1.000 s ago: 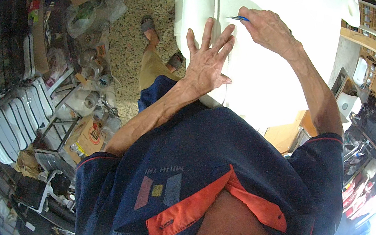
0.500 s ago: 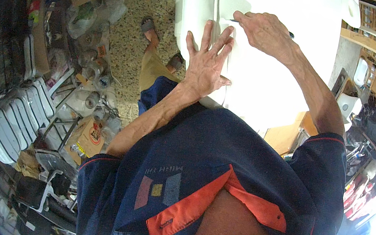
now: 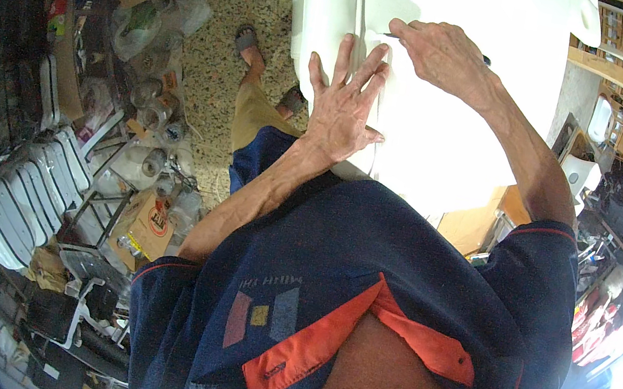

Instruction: The person uses a utility knife to cut along a seam on a white plastic part, then uses a power drill to make a hole near the cut. The person removes a small plastic piece and continues drilling.

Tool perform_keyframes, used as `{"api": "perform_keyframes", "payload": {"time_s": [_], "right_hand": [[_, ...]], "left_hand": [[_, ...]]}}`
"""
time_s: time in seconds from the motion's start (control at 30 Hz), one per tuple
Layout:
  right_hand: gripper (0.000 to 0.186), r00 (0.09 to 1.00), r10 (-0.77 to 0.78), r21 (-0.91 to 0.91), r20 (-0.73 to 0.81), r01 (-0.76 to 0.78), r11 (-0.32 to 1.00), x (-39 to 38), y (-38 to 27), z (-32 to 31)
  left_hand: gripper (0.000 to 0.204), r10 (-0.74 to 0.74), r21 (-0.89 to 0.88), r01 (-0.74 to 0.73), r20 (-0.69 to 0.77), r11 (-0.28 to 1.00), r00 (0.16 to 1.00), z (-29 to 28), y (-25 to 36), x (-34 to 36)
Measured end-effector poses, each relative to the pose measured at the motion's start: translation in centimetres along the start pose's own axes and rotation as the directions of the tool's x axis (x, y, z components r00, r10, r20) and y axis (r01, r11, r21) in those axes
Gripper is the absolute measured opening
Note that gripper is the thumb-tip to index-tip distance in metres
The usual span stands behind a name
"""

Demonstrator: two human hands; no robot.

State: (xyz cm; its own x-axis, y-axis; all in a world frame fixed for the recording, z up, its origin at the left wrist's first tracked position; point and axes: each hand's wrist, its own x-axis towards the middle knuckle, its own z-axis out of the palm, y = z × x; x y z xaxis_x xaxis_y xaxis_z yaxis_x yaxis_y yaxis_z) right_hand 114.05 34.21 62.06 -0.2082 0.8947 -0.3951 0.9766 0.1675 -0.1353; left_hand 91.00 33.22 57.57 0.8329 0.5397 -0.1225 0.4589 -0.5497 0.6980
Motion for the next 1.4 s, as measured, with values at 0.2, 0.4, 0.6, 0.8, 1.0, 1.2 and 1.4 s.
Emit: {"api": "perform_keyframes", "payload": {"time_s": [0.2, 0.4, 0.6, 0.8, 1.0, 1.2, 1.4], "right_hand": [[0.022, 1.0, -0.008, -0.006, -0.009, 0.008, 1.0, -0.3, 0.2, -0.2], [0.023, 0.999, -0.027, -0.04, -0.037, 0.025, 0.999, -0.8, 0.5, 0.0], [0.023, 0.999, -0.024, 0.004, -0.04, 0.024, 1.0, -0.7, 0.7, 0.2], [0.023, 1.0, -0.012, -0.022, -0.016, 0.011, 1.0, -0.8, 0.8, 0.0], [0.024, 1.0, -0.02, -0.034, -0.016, 0.019, 0.999, -0.9, 1.1, -0.1], [0.022, 1.0, -0.002, -0.013, -0.009, 0.002, 1.0, -1.0, 1.1, 0.0], [0.021, 1.0, -0.023, -0.034, -0.016, 0.022, 0.999, -1.0, 1.4, 0.0]], "left_hand": [[0.12, 0.004, -0.021, -0.005, -0.024, 1.0, 1.0, 0.0, 0.0, 0.0], [0.12, -0.006, -0.008, 0.006, -0.016, 1.0, 1.0, -0.1, 0.1, -0.1], [0.12, -0.007, -0.018, 0.007, -0.023, 1.0, 1.0, -0.2, 0.2, 0.0], [0.12, 0.002, -0.034, -0.003, -0.033, 0.999, 0.999, 0.0, 0.1, -0.1], [0.119, -0.002, -0.031, 0.002, -0.03, 1.0, 1.0, -0.1, 0.1, -0.2], [0.12, 0.003, -0.03, -0.004, -0.041, 1.0, 0.999, -0.1, 0.0, -0.2], [0.119, -0.012, -0.032, 0.011, -0.025, 0.999, 1.0, -0.2, 0.1, -0.2]]}}
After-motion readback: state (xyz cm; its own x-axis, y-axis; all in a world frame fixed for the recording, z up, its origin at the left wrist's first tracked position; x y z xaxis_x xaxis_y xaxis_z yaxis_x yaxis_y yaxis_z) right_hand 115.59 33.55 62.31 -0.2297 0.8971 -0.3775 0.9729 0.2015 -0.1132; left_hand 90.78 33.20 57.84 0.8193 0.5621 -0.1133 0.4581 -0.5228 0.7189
